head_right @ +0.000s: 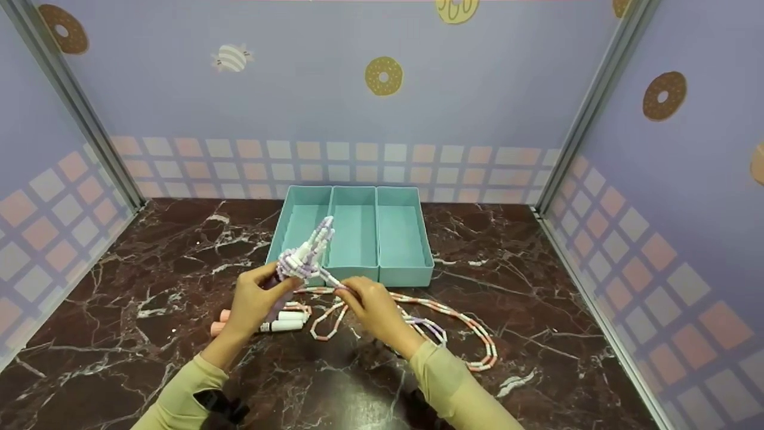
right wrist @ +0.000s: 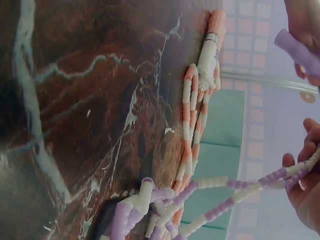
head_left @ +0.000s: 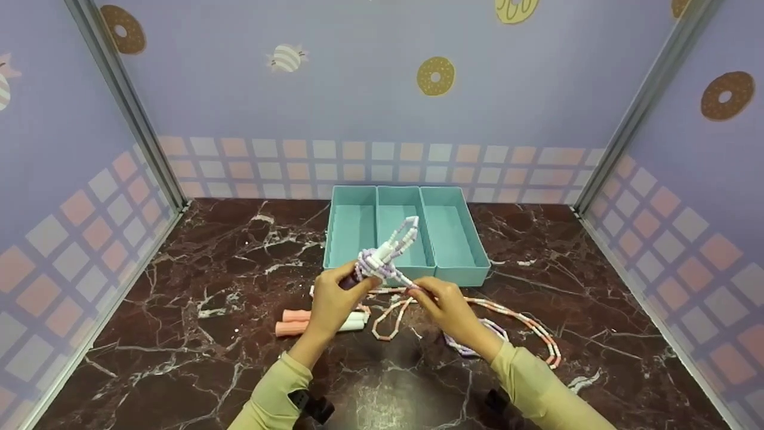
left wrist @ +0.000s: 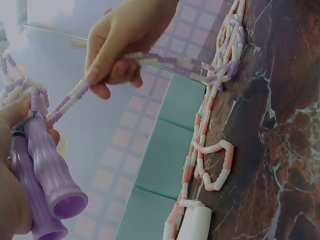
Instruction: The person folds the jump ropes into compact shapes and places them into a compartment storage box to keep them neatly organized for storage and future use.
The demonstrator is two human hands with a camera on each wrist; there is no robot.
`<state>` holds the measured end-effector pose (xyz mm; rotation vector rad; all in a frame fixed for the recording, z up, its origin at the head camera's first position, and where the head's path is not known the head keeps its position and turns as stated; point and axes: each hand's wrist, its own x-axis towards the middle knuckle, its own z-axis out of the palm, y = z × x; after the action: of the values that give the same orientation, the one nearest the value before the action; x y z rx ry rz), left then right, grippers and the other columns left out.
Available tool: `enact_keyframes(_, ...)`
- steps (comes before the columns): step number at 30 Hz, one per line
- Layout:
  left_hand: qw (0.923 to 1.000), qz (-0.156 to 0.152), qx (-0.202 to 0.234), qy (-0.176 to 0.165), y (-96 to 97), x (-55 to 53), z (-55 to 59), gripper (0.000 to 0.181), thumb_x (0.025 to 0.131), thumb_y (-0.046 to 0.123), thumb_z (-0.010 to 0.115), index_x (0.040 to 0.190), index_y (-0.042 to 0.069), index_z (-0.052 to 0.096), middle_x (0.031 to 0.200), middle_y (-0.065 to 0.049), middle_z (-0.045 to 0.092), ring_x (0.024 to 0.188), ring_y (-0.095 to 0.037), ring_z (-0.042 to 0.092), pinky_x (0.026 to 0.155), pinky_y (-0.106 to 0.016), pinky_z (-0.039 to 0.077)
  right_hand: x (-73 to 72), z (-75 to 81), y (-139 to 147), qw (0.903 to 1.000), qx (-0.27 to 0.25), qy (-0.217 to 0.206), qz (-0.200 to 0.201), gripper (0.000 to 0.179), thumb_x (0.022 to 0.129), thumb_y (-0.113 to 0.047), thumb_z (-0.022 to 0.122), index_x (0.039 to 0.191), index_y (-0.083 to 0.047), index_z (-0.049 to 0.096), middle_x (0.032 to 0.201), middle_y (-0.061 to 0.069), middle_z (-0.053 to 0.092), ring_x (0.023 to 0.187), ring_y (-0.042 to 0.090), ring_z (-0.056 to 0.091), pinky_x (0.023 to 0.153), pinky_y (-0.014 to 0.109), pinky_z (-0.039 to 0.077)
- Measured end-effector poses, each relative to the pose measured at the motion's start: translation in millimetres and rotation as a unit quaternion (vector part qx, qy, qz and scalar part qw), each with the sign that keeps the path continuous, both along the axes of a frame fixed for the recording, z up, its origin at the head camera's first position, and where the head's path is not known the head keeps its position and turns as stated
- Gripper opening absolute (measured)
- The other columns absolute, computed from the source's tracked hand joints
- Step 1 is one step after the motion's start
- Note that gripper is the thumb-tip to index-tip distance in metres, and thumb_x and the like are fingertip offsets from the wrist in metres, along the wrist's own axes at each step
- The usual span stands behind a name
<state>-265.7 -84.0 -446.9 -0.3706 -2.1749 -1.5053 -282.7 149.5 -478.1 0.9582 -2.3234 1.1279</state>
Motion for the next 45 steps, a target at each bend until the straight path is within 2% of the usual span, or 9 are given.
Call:
enact_keyframes(6,0.999,0.043,0.012,-0.003,-7.6,-10.9,-3.6,0.023,0.078,0.03,0.083,0.086,0.011,0.074,0.057,0.004,0.049,0.05,-0.004,0.038,0.046,-0.02,0.03,11.9,0.4,0,0.998,0.052,0.014,-0.035,0.007,0.093,-0.015,0.065,0.09,-0.009,0.067,0.072,-0.003,0.056,0.066,0.003,0.044,0.061,0.023,0.04)
enact_keyframes(13,0.9975,0.07,0.0,-0.007,-11.2,-17.5,-8.3,0.023,0.077,0.032,0.084,0.084,0.012,0.073,0.056,0.006,0.044,0.049,-0.004,0.036,0.047,-0.02,0.028,22.4,4.3,-3,0.9868,0.117,0.103,-0.046,0.009,0.094,-0.018,0.066,0.086,-0.014,0.063,0.075,-0.003,0.06,0.071,0.012,0.056,0.07,0.033,0.048)
enact_keyframes(17,0.9958,0.083,-0.037,0.011,-11.8,-19.3,-8.6,0.024,0.077,0.033,0.084,0.08,0.012,0.072,0.054,0.005,0.044,0.048,-0.005,0.034,0.047,-0.021,0.026,25.0,4.2,-3,0.9783,0.136,0.144,-0.06,0.01,0.091,-0.018,0.069,0.086,-0.014,0.061,0.075,-0.003,0.06,0.071,0.012,0.057,0.069,0.032,0.048)
enact_keyframes(22,0.9876,0.131,-0.085,0.019,-17.3,-22.9,-8.5,0.027,0.076,0.034,0.084,0.088,0.011,0.077,0.054,-0.002,0.057,0.052,-0.013,0.038,0.062,-0.029,0.035,29.2,5.8,1,0.9614,0.172,0.198,-0.082,0.014,0.087,-0.019,0.074,0.089,-0.014,0.061,0.078,-0.004,0.062,0.071,0.013,0.055,0.067,0.03,0.045)
enact_keyframes(25,0.9816,0.146,-0.123,0.01,-21.4,-24.8,-9.1,0.028,0.077,0.037,0.083,0.09,0.013,0.077,0.056,-0.005,0.062,0.053,-0.019,0.044,0.073,-0.037,0.038,32.1,8.8,3,0.9393,0.214,0.251,-0.094,0.017,0.086,-0.022,0.074,0.09,-0.014,0.06,0.081,-0.003,0.063,0.072,0.015,0.055,0.068,0.03,0.043)
enact_keyframes(30,0.9583,0.185,-0.214,0.04,-27.5,-27.7,-11.2,0.03,0.077,0.038,0.081,0.092,0.012,0.076,0.063,-0.009,0.069,0.054,-0.028,0.057,0.083,-0.043,0.037,38.2,19.7,6,0.8802,0.3,0.35,-0.112,0.014,0.087,-0.019,0.066,0.082,-0.012,0.055,0.078,0.0,0.059,0.073,0.018,0.055,0.067,0.031,0.042)
enact_keyframes(32,0.9469,0.199,-0.245,0.061,-28.9,-28.0,-11.2,0.034,0.076,0.036,0.082,0.097,0.01,0.076,0.074,-0.011,0.075,0.057,-0.028,0.064,0.083,-0.044,0.038,40.5,25.2,7,0.8639,0.319,0.375,-0.108,0.012,0.088,-0.017,0.061,0.079,-0.013,0.054,0.075,0.001,0.057,0.073,0.018,0.055,0.068,0.031,0.043)
enact_keyframes(36,0.9269,0.195,-0.307,0.093,-26.3,-28.1,-8.8,0.037,0.076,0.037,0.082,0.103,0.011,0.076,0.091,-0.01,0.078,0.062,-0.025,0.069,0.083,-0.044,0.039,45.0,37.0,8,0.8467,0.33,0.405,-0.099,0.014,0.091,-0.018,0.053,0.079,-0.013,0.055,0.072,0.0,0.053,0.071,0.018,0.053,0.071,0.032,0.045)
enact_keyframes(45,0.8626,0.184,-0.442,0.164,-14.3,-27.0,-3.5,0.032,0.072,0.041,0.082,0.089,0.014,0.075,0.072,-0.005,0.074,0.058,-0.022,0.066,0.08,-0.041,0.036,49.5,64.8,10,0.8166,0.342,0.459,-0.076,0.016,0.089,-0.022,0.054,0.076,-0.012,0.056,0.073,-0.001,0.054,0.071,0.018,0.049,0.076,0.033,0.046)
